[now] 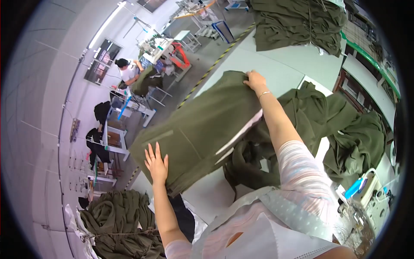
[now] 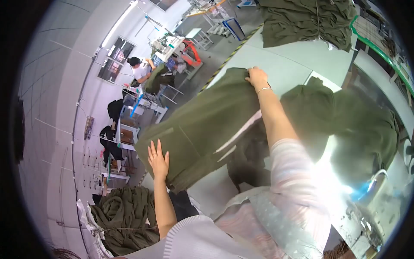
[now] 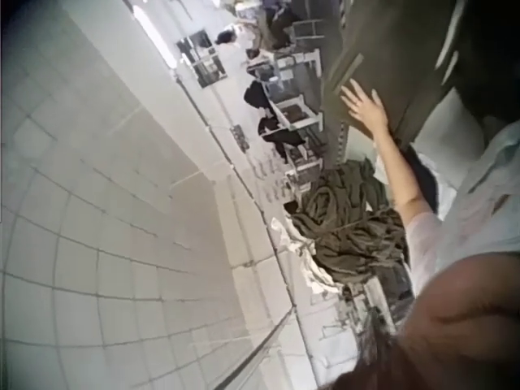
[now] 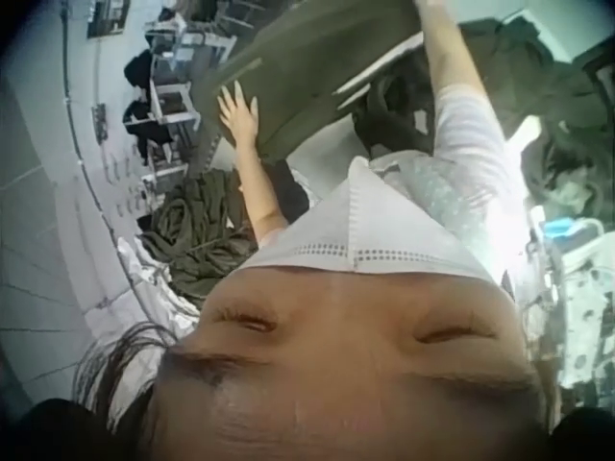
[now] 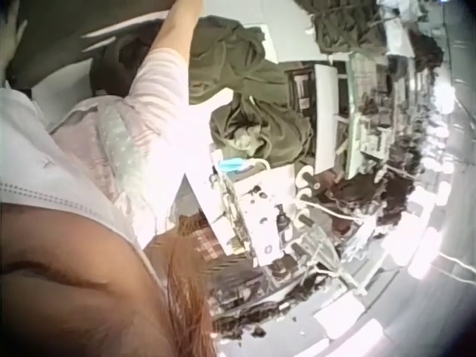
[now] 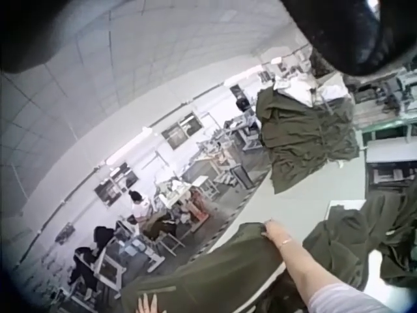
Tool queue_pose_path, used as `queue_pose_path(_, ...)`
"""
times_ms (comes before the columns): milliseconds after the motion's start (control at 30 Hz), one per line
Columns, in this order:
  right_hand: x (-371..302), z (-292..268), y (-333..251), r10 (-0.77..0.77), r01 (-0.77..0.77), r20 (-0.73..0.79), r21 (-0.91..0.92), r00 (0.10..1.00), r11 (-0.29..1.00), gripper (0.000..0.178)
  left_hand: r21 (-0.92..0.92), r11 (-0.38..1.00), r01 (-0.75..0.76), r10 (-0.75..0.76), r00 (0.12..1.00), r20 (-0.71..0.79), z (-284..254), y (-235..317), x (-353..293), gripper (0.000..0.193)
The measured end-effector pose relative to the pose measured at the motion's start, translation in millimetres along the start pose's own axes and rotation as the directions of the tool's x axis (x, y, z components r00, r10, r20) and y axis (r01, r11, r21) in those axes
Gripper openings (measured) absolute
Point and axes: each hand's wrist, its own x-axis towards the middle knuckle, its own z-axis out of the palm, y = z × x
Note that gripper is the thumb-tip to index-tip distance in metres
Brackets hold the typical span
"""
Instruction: Fold olive green garments and stack them neatly on a factory workbench.
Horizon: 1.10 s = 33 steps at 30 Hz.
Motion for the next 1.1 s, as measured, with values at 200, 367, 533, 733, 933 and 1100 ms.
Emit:
queue_pose_path(200, 48.5, 13.5, -2.4, 0.017, 0.002, 0.203, -0.092, 0.979, 0.996, 0.025, 0.001, 1.000, -0.002, 0.001, 0.999, 0.044, -3.7, -2.5, -1.5, 0.066)
queue_pose_path(367, 51.1, -6.2, -40.2, -0.073, 0.065, -0.057, -0.131, 0.996, 0.989, 0.020, 0.000, 1.000, 0.001, -0.001, 1.000, 0.020, 3.4, -4.3, 6.2, 0.065)
queue_pose_path(533, 24.5, 8.4, -3.2, 0.123, -0.057, 0.195, -0.313, 0.973, 0.948, 0.026, -0.029, 0.999, -0.017, 0.019, 0.997, 0.068, -8.8, -0.3, 8.4, 0.067)
queue_pose_path(733, -101.5, -34.9, 23.7, -0.004, 0.044, -0.244, 0.156, 0.970, 0.987, 0.022, -0.182, 0.964, -0.194, 0.181, 0.980, -0.085, -43.8, 74.9, -4.9, 0.057)
queue_pose_path(933, -269.6, -31.3, 67.2, 0.258, -0.211, -0.009, 0.554, 0.966, 0.806, 0.015, -0.593, 0.651, -0.474, 0.590, 0.808, 0.002, 22.8, 186.2, -39.9, 0.037)
queue_pose_path(1100, -364.6, -57.8, 72.9, 0.410, -0.443, 0.264, 0.783, 0.873, 0.438, 0.017, -0.682, 0.614, -0.396, 0.669, 0.720, 0.184, 106.7, 223.2, -62.4, 0.034)
